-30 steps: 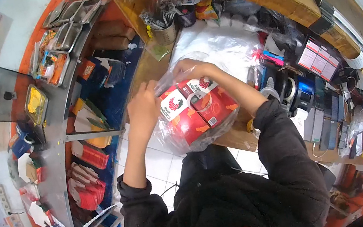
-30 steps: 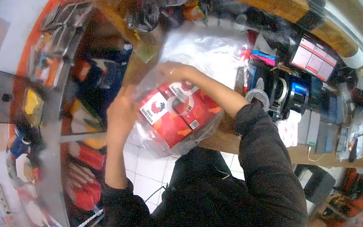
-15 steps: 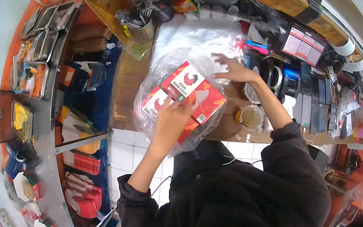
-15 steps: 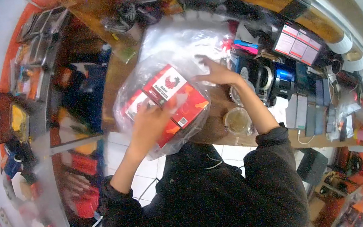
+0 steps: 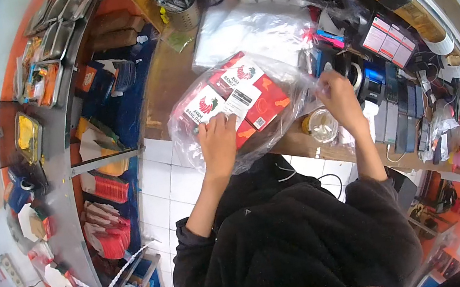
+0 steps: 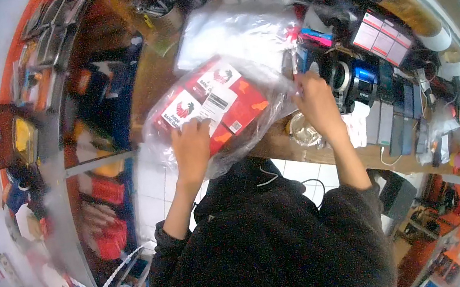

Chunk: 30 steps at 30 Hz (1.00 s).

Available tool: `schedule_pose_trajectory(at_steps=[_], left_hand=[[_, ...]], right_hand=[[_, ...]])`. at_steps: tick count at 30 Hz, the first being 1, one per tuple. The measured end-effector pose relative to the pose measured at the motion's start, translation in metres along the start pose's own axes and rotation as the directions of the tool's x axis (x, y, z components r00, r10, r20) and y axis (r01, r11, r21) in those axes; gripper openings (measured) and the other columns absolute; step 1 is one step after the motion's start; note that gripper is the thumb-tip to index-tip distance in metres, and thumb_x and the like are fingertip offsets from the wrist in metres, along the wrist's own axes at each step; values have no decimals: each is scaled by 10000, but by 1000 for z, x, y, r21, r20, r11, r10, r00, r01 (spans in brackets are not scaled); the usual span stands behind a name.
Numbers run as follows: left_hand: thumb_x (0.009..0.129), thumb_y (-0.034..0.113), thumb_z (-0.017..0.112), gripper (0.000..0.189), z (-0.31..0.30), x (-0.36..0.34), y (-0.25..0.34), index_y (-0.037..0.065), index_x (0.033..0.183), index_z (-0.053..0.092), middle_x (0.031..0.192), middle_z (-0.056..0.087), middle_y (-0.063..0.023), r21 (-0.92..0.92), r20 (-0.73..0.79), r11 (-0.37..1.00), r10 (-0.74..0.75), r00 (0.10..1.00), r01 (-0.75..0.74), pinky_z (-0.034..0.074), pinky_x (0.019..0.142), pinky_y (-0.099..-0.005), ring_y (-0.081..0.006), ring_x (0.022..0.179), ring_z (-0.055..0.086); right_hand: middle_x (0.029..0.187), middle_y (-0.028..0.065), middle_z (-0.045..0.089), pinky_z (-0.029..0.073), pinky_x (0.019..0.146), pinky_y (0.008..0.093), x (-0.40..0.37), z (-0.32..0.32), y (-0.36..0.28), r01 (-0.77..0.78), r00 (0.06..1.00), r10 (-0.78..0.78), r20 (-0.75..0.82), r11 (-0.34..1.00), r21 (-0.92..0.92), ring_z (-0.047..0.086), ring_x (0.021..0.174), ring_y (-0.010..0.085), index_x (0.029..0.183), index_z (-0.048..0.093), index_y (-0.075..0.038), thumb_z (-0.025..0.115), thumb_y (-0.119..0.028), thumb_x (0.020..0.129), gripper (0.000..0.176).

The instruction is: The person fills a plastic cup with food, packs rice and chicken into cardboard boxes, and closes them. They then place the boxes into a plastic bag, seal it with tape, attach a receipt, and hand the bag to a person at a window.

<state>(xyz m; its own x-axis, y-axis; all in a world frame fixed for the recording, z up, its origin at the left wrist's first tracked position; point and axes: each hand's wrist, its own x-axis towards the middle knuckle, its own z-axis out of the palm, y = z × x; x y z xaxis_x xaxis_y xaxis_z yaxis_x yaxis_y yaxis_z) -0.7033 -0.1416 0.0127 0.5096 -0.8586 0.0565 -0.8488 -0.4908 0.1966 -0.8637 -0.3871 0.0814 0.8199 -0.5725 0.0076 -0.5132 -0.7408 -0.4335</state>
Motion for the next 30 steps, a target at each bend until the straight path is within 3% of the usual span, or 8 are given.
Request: schedule_pose_trajectory(at_steps=[2,6,11,13,17,26,28,30], left_hand=[[839,153,597,356,6,-11,1,111,1191,617,980,572,-49,13,23,1000,-23,999,23,386,885,-382,-182,991,548],[847,238,654,405,15,-25,4,115,1230,603,1042,565,-40,27,-125,999,-27,992,31,355,965,-424,-186,1038,520],[823,295,693,530,3,-58,17,114,1299,545,1248,491,-90,116,-272,978,-138,952,175,277,1019,-514,-223,1188,447],[775,291,733,622,24,-79,8,137,1333,508,1318,430,-126,42,-672,926,-251,696,374,239,1012,-556,-255,1249,400],[726,70,688,542,13,-108,-26,124,1248,554,1200,494,-160,-622,-233,651,-684,692,434,312,981,-489,-309,1117,489],[743,-90,552,214,-71,-117,-11,-25,945,576,896,610,-148,-797,-98,596,-284,954,96,482,693,-372,-312,788,607],[833,-35,556,123,-81,-102,-5,-41,948,600,932,651,-115,-967,246,-101,-135,960,234,481,771,-346,-243,843,622],[896,33,528,139,-109,-69,4,-44,975,613,925,664,-109,-990,114,66,-114,987,122,470,809,-337,-215,848,623]], right_hand=[[939,188,678,529,745,337,-6,-16,-12,-5,989,-22,149,985,175,682,822,252,1033,635,31,736,-103,787,298],[981,110,682,476,833,283,0,19,-43,-84,914,-347,210,345,935,620,930,134,1114,621,58,735,-183,850,375],[1247,154,574,497,841,417,28,89,-48,357,877,-408,254,907,226,643,952,315,1208,594,-49,717,-273,832,455],[1238,166,552,488,846,431,30,99,-44,320,887,-384,257,911,259,615,977,351,1246,565,-63,721,-283,818,506],[1364,201,472,482,908,439,30,106,-37,329,884,-377,276,922,205,568,1107,390,1293,489,-66,760,-297,748,651],[1358,179,457,457,946,438,21,97,-43,473,781,-473,408,874,108,500,1207,357,1238,554,-60,788,-320,723,623],[1244,181,514,470,903,420,15,93,-51,490,803,-507,313,861,138,537,1131,352,1192,583,-43,771,-306,748,549],[1129,183,572,483,861,401,6,79,-59,507,819,-531,215,847,159,573,1054,347,1145,613,-25,754,-293,773,480]])
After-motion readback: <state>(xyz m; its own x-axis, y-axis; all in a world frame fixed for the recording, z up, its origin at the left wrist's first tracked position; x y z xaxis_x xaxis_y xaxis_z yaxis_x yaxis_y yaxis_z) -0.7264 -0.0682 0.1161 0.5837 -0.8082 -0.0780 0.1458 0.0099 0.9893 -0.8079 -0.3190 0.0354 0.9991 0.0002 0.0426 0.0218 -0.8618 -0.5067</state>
